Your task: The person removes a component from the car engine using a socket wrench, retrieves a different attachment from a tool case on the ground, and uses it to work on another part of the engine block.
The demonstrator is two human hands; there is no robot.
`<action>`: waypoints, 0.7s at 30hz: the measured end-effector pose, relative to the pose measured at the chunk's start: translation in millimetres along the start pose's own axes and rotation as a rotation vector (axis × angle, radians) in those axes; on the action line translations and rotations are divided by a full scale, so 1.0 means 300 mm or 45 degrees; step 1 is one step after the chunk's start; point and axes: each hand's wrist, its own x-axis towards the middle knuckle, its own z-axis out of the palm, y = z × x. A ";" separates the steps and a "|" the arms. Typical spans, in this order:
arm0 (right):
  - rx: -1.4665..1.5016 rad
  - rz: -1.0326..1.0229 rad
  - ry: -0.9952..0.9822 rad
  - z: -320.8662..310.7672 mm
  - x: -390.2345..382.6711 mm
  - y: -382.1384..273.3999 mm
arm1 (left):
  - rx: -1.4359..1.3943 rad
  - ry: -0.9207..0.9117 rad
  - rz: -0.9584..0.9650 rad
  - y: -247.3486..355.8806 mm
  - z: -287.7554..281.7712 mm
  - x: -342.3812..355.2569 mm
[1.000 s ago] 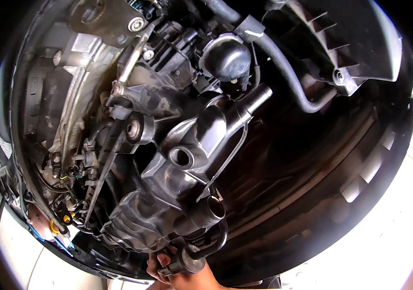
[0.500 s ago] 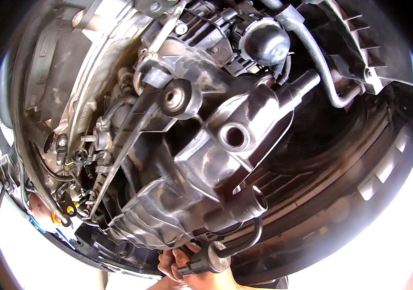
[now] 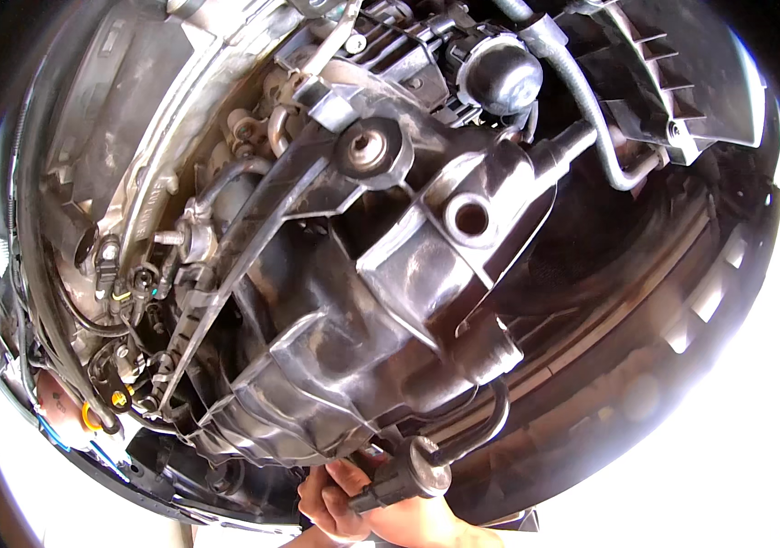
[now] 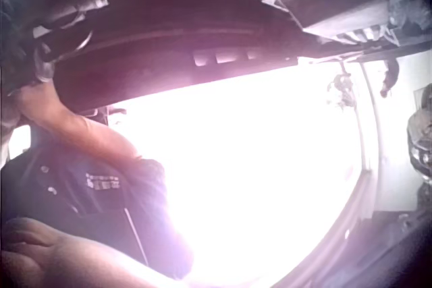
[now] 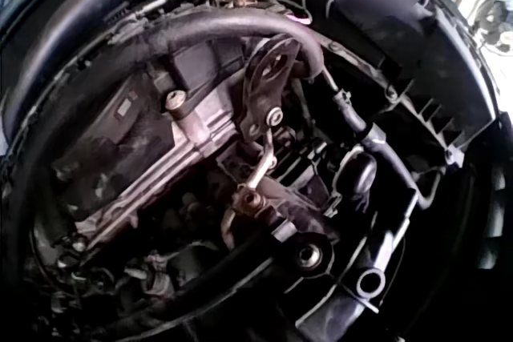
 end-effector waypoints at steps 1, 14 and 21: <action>-0.329 -0.315 0.107 0.014 -0.003 0.011 | 0.021 -0.024 -0.014 0.013 -0.003 0.005; -0.395 -0.217 0.185 0.008 0.018 -0.028 | -1.475 -0.235 -1.141 0.142 0.007 -0.033; -1.793 -1.314 0.130 -0.060 -0.240 -0.057 | -1.401 -0.475 -0.930 0.005 -0.029 -0.021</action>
